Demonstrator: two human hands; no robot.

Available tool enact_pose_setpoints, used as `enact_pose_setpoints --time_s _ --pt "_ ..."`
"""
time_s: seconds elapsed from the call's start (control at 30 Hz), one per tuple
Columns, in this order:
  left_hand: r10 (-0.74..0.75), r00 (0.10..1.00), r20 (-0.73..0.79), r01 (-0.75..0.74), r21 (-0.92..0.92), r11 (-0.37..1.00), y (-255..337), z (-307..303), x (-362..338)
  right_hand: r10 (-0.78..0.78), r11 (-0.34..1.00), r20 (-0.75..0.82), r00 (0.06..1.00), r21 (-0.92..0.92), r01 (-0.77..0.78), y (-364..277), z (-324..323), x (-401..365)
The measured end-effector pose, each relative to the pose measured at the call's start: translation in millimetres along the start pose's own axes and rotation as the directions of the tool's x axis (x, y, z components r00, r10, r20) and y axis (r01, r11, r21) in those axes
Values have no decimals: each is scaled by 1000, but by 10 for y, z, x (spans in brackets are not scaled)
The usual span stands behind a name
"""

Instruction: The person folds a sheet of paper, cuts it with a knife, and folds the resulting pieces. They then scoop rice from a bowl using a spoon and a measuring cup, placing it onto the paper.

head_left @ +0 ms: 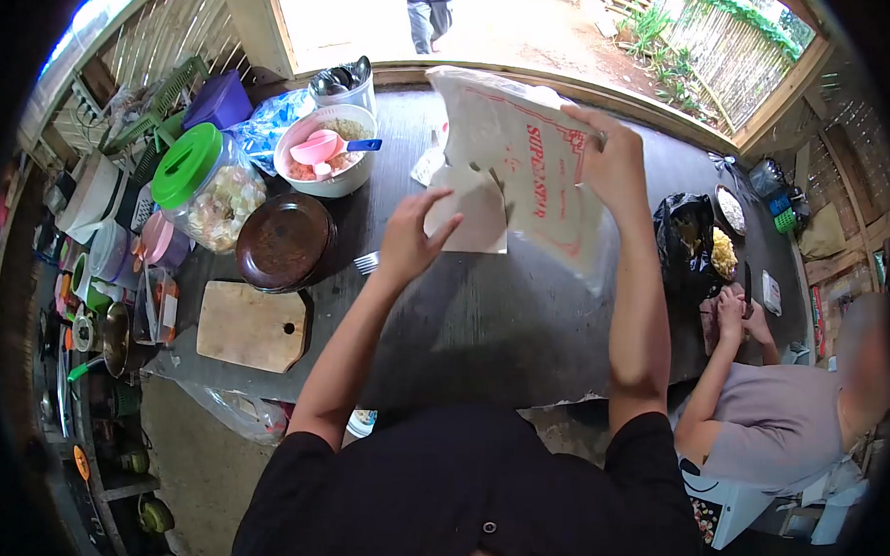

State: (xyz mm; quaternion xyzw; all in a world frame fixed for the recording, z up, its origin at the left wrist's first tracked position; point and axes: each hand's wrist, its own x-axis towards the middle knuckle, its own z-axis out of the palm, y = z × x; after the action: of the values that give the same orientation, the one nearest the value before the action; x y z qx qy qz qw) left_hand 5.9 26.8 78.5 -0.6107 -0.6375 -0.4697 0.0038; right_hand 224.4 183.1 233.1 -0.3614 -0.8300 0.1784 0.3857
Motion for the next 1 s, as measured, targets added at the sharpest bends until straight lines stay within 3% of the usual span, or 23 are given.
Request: enact_pose_setpoints --time_s 0.07,0.1,0.13,0.27,0.33,0.4,0.47,0.53,0.57,0.6,0.67,0.73,0.77,0.87,0.9,0.93,1.0 --pt "8 1000 -5 -9 -44 999 10 -91 220 -329 935 -133 935 -181 304 -20 -70 51" --pt "78 995 -68 -79 -12 997 24 -134 337 -232 962 -109 967 -172 211 -124 -135 46" --pt "149 980 -129 -147 24 989 38 -177 449 -230 962 -111 967 -173 209 -153 -181 64" --pt "236 958 -163 -209 163 964 -5 -303 832 -376 896 -197 905 -328 300 -213 -349 193" --pt "338 904 -261 -245 331 911 43 -393 990 -452 855 -230 862 -389 344 -248 -446 259" --pt "340 896 -286 -219 382 898 112 -505 1071 -575 797 -298 762 -411 442 -278 -535 337" --pt "318 896 -311 -118 523 844 249 -658 1142 -566 814 -281 775 -342 471 -335 -639 399" --pt "313 898 -308 -113 526 843 244 -782 1199 -646 763 -425 634 -380 523 -511 -674 446" --pt "348 900 -263 -174 516 839 146 -852 1251 -567 824 -375 734 -243 512 -431 -759 497" --pt "383 897 -219 -233 503 832 195 -933 1274 -568 823 -373 733 -241 515 -472 -773 537" --pt "396 886 -240 -281 399 872 317 -1028 1211 -670 740 -450 590 -349 575 -577 -795 629" --pt "100 991 -90 -91 93 991 453 -1054 1034 -641 763 -468 608 -307 569 -570 -744 720" --pt "145 986 -85 -147 -18 989 444 -1010 965 -650 755 -465 601 -302 582 -552 -688 777" --pt "-108 993 -46 98 -176 979 422 -838 693 -680 728 -426 596 -295 619 -384 -407 894" --pt "-102 987 -125 67 -255 965 337 -710 591 -628 778 -389 674 -291 557 -400 -233 874" --pt "-168 982 -86 117 -422 899 214 -580 490 -567 822 -349 746 -289 490 -376 -69 844" --pt "-315 944 -99 264 -345 901 128 -393 239 -678 663 -159 718 -555 503 -164 245 810"
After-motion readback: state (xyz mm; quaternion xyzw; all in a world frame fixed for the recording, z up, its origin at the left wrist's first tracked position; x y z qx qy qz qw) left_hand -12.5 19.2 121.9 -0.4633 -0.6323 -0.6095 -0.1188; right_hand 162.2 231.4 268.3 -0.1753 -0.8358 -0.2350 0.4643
